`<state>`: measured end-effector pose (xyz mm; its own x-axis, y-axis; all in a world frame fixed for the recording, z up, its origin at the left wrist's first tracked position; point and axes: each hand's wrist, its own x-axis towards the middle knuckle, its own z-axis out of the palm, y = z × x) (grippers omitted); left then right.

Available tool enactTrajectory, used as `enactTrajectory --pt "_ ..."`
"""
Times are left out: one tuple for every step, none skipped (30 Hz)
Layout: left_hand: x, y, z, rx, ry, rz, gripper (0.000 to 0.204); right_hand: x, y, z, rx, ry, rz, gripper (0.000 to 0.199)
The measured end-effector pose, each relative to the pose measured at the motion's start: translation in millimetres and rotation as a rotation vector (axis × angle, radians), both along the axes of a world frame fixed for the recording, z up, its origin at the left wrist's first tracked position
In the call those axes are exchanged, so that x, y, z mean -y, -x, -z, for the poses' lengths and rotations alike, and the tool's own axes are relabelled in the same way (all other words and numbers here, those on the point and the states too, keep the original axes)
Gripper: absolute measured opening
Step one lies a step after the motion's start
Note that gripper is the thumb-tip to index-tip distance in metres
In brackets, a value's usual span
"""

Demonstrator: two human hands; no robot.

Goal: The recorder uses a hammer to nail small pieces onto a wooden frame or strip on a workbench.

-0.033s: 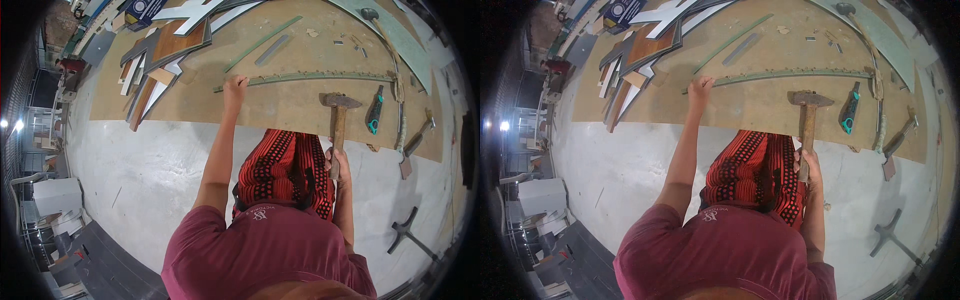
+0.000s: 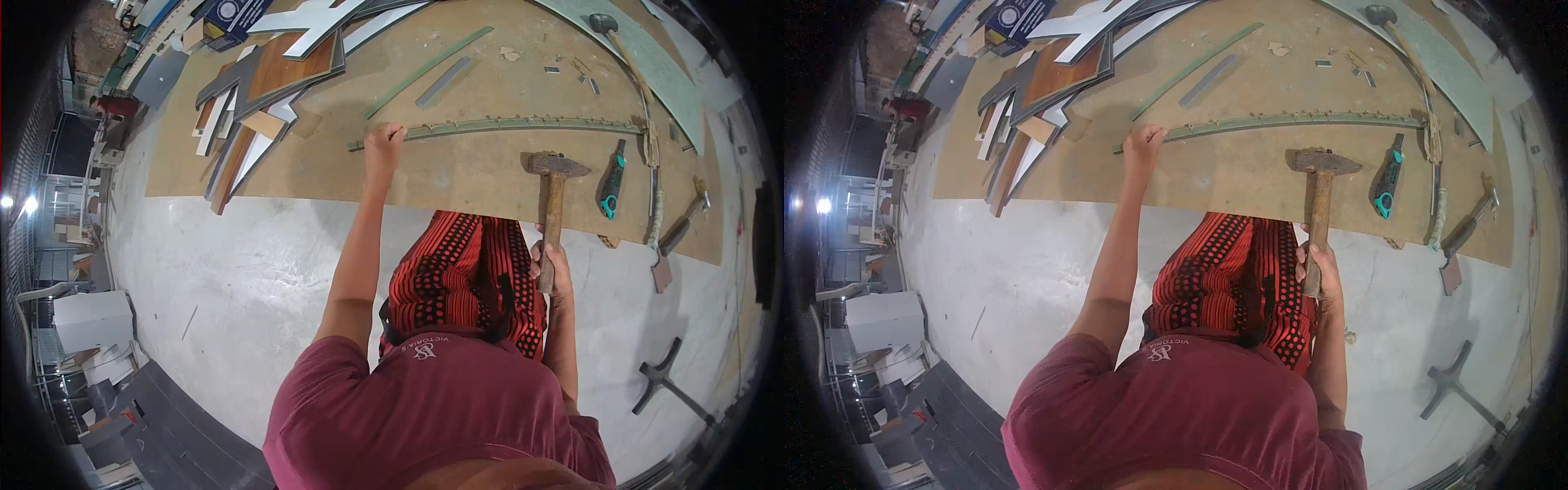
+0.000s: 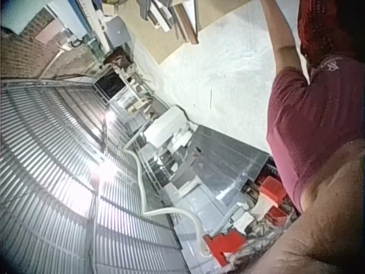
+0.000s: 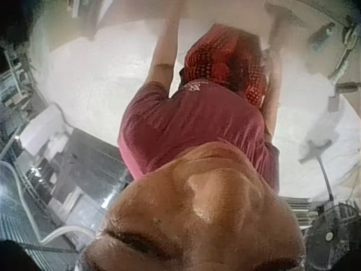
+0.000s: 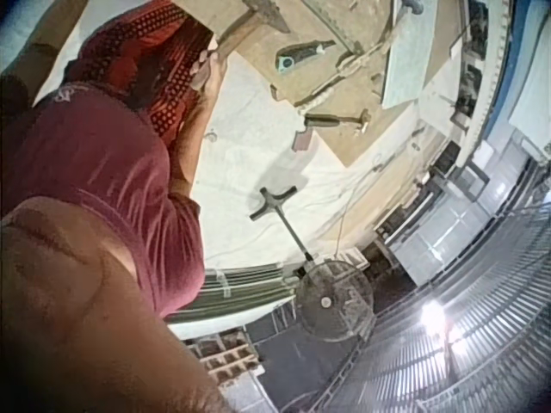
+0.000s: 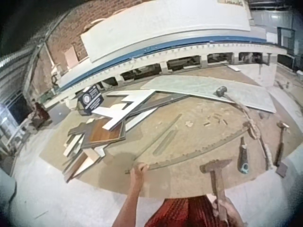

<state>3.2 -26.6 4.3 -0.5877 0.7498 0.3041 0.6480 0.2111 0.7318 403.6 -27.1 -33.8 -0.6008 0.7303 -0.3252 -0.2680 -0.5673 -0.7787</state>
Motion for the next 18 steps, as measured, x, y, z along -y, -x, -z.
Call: enactTrajectory --pt "1 -1 -1 -0.008 -0.042 0.013 0.016 1 1 -2 0.016 -0.018 -0.014 0.060" --pt "0 -1 2 -0.006 -0.045 0.015 0.016 1 1 -3 0.018 -0.020 -0.012 0.060" --pt "0 -1 6 -0.008 -0.057 0.002 0.017 2 2 -5 0.020 -0.004 0.005 0.059" --pt "0 0 10 -0.010 -0.070 -0.011 0.018 3 3 -7 0.023 0.013 0.023 0.057" --pt "1 0 14 -0.009 -0.073 -0.012 0.018 6 5 -10 0.023 0.010 0.022 0.057" --pt "0 -1 18 -0.093 -0.105 -0.033 0.016 9 8 -13 -0.040 0.129 0.061 0.053" --pt "0 -1 21 -0.178 -0.137 -0.054 0.015 10 9 -17 -0.104 0.247 0.099 0.049" --pt "0 -2 24 -0.176 -0.141 -0.053 0.015 10 8 -21 -0.103 0.243 0.100 0.049" --pt "1 -3 25 -0.176 -0.154 -0.052 0.015 8 7 -27 -0.076 0.244 0.036 0.046" --pt "2 -4 25 -0.177 -0.167 -0.051 0.015 7 7 -34 -0.049 0.245 -0.028 0.043" --pt "2 -4 25 -0.177 -0.171 -0.053 0.015 6 9 -42 -0.049 0.241 -0.030 0.043" --pt "3 -5 23 -0.172 -0.188 -0.046 0.014 7 14 -55 0.005 0.248 0.009 0.041" --pt "2 -6 22 -0.165 -0.208 -0.036 0.014 7 20 -65 0.059 0.253 0.050 0.040" --pt "3 -7 19 -0.166 -0.210 -0.032 0.014 9 25 -71 0.057 0.251 0.053 0.040" --pt "3 -9 17 -0.157 -0.198 -0.036 0.014 9 30 -75 0.206 0.113 0.036 0.036" --pt "4 -10 18 -0.142 -0.189 -0.036 0.015 13 36 -82 0.359 -0.027 0.022 0.033" --pt "4 -12 18 -0.140 -0.193 -0.030 0.015 12 43 -96 0.453 -0.151 -0.017 0.029" --pt "4 -14 18 -0.102 -0.187 -0.039 0.013 11 54 -111 0.450 -0.147 -0.012 0.029"
